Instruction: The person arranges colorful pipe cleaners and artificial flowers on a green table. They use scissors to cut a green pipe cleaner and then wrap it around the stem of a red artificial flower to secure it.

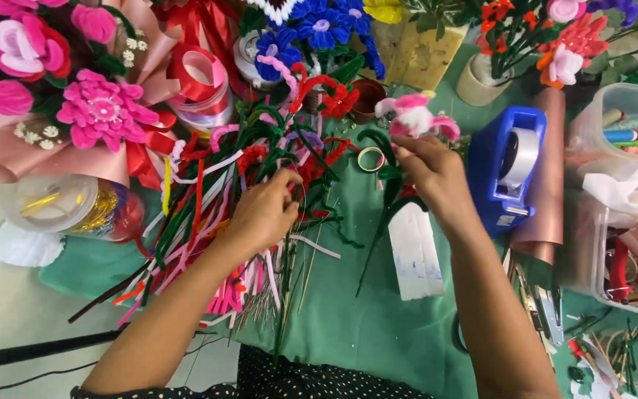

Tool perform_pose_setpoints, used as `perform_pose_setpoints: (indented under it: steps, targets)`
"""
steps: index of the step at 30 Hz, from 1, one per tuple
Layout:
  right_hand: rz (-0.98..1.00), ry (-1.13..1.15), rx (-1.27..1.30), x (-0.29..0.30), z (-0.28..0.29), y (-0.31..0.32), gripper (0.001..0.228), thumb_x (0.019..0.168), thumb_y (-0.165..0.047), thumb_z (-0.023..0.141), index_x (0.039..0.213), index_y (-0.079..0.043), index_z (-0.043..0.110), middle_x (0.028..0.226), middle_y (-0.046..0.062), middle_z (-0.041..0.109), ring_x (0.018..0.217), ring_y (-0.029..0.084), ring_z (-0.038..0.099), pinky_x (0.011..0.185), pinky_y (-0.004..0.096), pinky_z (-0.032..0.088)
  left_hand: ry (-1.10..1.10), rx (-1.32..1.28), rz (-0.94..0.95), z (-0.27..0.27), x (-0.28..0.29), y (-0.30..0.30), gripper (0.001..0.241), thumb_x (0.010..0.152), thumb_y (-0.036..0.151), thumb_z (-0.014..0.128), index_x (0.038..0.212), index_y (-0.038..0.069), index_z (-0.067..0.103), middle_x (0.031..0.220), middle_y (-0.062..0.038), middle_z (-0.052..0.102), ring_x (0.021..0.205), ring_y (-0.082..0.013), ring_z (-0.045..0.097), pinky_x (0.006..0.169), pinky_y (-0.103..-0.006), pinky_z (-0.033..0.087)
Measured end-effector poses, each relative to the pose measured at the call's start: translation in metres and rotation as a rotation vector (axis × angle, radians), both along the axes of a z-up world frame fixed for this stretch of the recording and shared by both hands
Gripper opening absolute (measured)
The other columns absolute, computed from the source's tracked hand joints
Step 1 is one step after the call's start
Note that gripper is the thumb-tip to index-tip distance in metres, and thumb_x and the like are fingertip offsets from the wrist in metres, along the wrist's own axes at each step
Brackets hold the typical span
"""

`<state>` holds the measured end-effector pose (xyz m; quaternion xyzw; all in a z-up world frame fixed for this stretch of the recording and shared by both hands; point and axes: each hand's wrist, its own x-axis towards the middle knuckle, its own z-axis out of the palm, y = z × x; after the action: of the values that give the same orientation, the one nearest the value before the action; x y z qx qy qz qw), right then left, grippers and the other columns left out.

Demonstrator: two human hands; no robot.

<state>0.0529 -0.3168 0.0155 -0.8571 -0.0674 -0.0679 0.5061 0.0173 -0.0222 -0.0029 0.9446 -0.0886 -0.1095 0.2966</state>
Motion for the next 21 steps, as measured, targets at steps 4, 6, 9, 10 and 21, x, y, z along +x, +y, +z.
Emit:
perform_pose_setpoints:
  steps: [4,6,9,10,21]
  targets:
    - [-0.031,0.083,-0.18,0.043,-0.057,-0.005,0.038,0.098,-0.041,0.062,0.129,-0.022,0.075,0.122,0.01,0.068,0.117,0.039,0.064,0.098,0.051,0.048,-0.026,-0.085,0.086,0.015,-0.004,0.012,0.048,0.088,0.018,0.069,0.133,0.028,0.054,0.095,-0.008,0.074,0.099,-0.0399,0.072,0.087,-0.0541,0.056]
    - [-0.071,0.118,-0.544,0.048,-0.061,0.0,0.043,0.096,-0.043,0.06,0.132,-0.023,0.072,0.123,0.012,0.07,0.112,0.045,0.066,0.097,0.061,0.05,-0.188,-0.218,0.128,0.018,-0.007,0.017,0.047,0.087,0.007,0.068,0.131,0.02,0.058,0.088,-0.011,0.072,0.088,-0.0373,0.074,0.08,-0.0513,0.057]
    - [-0.216,-0.037,-0.669,0.029,-0.05,0.012,0.035,0.096,-0.034,0.061,0.12,-0.013,0.075,0.12,0.016,0.066,0.104,0.049,0.068,0.09,0.057,0.054,-0.465,-0.228,0.104,0.024,-0.01,0.022,0.054,0.09,-0.001,0.063,0.139,0.02,0.06,0.088,-0.016,0.066,0.084,-0.0424,0.07,0.074,-0.0536,0.057]
    - [-0.212,-0.037,-0.673,0.022,-0.048,0.022,0.035,0.096,-0.034,0.061,0.12,-0.013,0.075,0.12,0.016,0.066,0.104,0.049,0.068,0.09,0.057,0.054,-0.463,-0.232,0.108,0.012,-0.005,0.021,0.054,0.09,-0.001,0.063,0.139,0.02,0.06,0.088,-0.016,0.066,0.084,-0.0424,0.07,0.074,-0.0536,0.057]
    - [0.139,-0.386,-0.92,0.033,-0.129,0.109,0.015,0.086,-0.022,0.058,0.09,-0.013,0.07,0.081,0.008,0.066,0.076,0.034,0.072,0.064,0.043,0.057,-0.557,0.481,-0.06,-0.097,0.01,-0.004,0.034,0.081,0.015,0.073,0.11,0.0,0.065,0.105,-0.015,0.056,0.097,-0.0408,0.066,0.071,-0.049,0.055]
